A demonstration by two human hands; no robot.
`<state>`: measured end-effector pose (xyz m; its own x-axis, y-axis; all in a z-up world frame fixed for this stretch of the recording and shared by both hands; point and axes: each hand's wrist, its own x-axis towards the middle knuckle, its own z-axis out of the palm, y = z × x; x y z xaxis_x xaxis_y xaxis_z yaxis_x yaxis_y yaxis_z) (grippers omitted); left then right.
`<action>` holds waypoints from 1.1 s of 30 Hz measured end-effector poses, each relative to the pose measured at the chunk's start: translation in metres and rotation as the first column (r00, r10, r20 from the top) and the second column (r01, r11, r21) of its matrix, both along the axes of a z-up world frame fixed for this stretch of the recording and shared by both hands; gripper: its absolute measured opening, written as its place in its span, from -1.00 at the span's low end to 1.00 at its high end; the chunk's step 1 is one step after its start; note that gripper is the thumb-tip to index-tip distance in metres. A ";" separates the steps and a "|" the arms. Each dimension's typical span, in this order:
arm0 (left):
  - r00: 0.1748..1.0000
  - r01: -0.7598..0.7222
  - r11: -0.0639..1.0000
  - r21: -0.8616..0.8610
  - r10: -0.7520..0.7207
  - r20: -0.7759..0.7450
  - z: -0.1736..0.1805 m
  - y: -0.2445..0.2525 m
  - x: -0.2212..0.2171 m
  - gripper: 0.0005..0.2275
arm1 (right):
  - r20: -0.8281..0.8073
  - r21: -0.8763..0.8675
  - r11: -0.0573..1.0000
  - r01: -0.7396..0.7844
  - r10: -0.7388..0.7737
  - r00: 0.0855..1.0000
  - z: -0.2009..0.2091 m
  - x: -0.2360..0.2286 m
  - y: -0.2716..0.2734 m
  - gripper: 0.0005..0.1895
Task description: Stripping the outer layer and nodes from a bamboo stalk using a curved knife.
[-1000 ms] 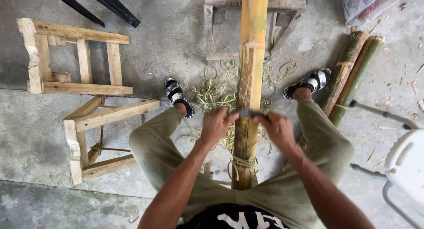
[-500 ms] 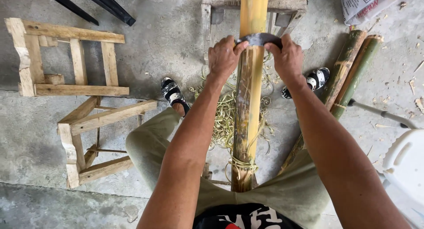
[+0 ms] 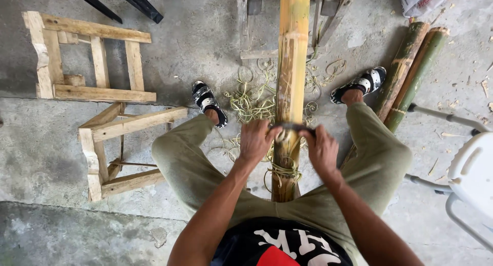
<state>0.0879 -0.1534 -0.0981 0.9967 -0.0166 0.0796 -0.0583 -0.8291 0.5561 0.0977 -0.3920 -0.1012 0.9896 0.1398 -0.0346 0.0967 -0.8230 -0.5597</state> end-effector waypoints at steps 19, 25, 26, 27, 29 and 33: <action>0.995 -0.096 0.983 -0.157 0.100 0.016 -0.043 0.028 0.260 -0.51 | 0.092 -0.040 0.980 -0.192 0.195 0.976 0.011 0.292 0.033 -0.51; 0.987 -0.161 0.976 -0.149 0.163 -0.001 -0.037 0.025 0.288 -0.55 | 0.101 0.002 0.989 -0.148 0.147 0.984 0.019 0.308 0.040 -0.46; 0.988 -0.152 0.984 -0.089 0.148 -0.043 -0.037 0.023 0.277 -0.54 | 0.087 0.000 0.992 -0.130 0.129 0.988 0.017 0.298 0.038 -0.47; 0.987 -0.139 0.990 -0.030 0.136 -0.086 -0.035 0.021 0.265 -0.54 | 0.073 -0.003 0.994 -0.112 0.112 0.991 0.017 0.288 0.036 -0.48; 0.990 -0.139 0.990 -0.013 0.139 -0.003 -0.039 0.019 0.239 -0.54 | 0.075 -0.023 0.996 -0.085 0.087 0.993 0.016 0.265 0.035 -0.48; 0.993 -0.114 0.993 0.022 0.115 -0.029 -0.028 0.014 0.176 -0.53 | 0.040 -0.043 0.998 -0.039 0.041 0.998 -0.005 0.198 0.019 -0.49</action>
